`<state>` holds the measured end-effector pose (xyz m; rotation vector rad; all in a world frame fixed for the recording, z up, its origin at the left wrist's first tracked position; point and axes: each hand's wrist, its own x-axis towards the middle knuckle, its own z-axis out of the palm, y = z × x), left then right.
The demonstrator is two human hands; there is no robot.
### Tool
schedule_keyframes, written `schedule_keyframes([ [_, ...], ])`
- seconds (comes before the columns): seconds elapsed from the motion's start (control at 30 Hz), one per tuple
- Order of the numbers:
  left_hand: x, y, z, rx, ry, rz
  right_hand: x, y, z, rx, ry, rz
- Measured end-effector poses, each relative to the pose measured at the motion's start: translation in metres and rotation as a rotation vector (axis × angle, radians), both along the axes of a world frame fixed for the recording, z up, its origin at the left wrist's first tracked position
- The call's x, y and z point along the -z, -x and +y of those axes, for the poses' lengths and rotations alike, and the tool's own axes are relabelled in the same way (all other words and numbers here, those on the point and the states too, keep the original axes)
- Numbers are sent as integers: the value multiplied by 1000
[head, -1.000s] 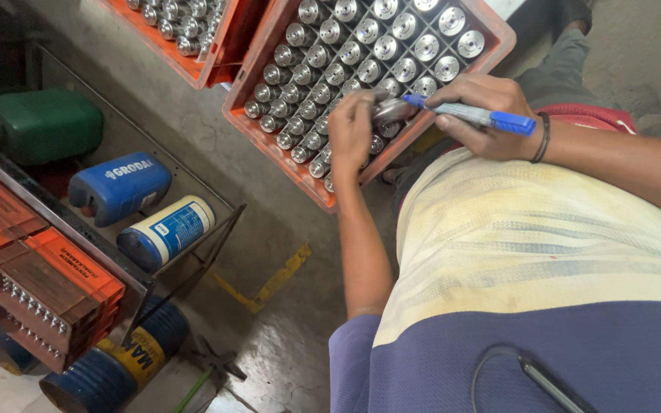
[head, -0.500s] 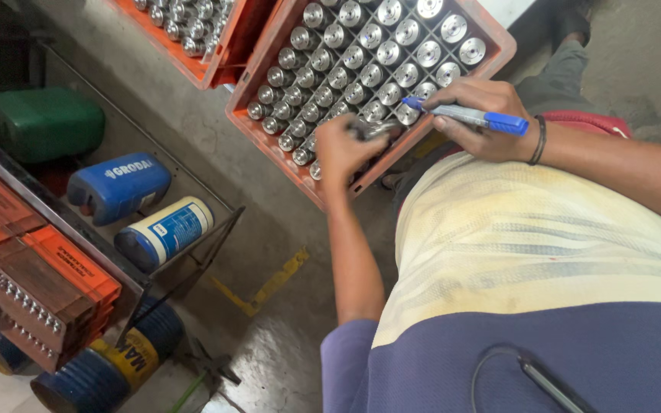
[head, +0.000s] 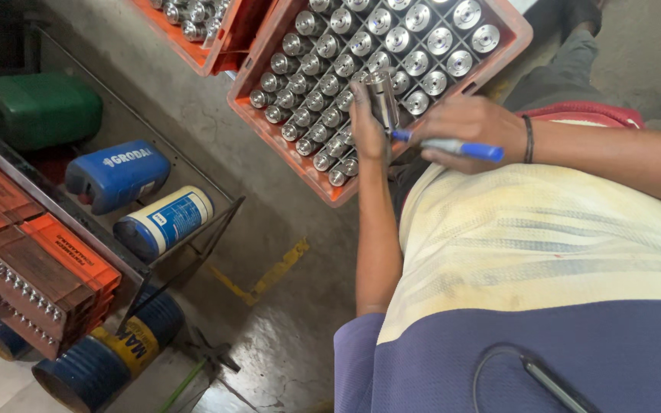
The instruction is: The person stands at a rack of orange trays filled with machined metal parts and marks each part with a blue marker, picking parts one at a time from the tray, marking them, and placing them back into the tray compartments.
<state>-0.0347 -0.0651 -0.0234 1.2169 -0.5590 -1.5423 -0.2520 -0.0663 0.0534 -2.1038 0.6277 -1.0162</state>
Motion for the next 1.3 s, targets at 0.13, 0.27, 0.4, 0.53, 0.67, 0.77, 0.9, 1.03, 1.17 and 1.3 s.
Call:
schedule_keyframes([
  [0.13, -5, 3, -2, -10, -40, -33, -4, 1, 0, 103, -153, -21],
  [0.27, -3, 5, -3, -16, 38, -6, -7, 0, 1, 114, -169, -32],
  [0.4, -11, -4, -1, 69, 1, 12, -5, -2, 2, -4, -115, -24],
  [0.53, -35, -27, 5, 397, 210, -958, 0, 2, -1, 158, -141, -12],
  [0.67, -55, -44, 8, 330, 1, -690, 0, 6, -2, 202, -198, -25],
  [0.77, -64, -47, 13, 222, 252, -1003, -1, 6, -2, 198, -213, -13],
  [0.9, -66, -37, 18, 469, -208, -1437, 0, 5, -2, 184, -227, -29],
  [1.03, -58, -24, 13, 615, -310, -1553, 1, 2, -4, 168, -241, -26],
  [1.17, -67, -57, 11, 681, -89, -1544, -3, 1, -8, 183, -208, -10],
  [1.3, -64, -91, 22, 158, 172, -710, -10, -2, -9, 182, -267, -13],
])
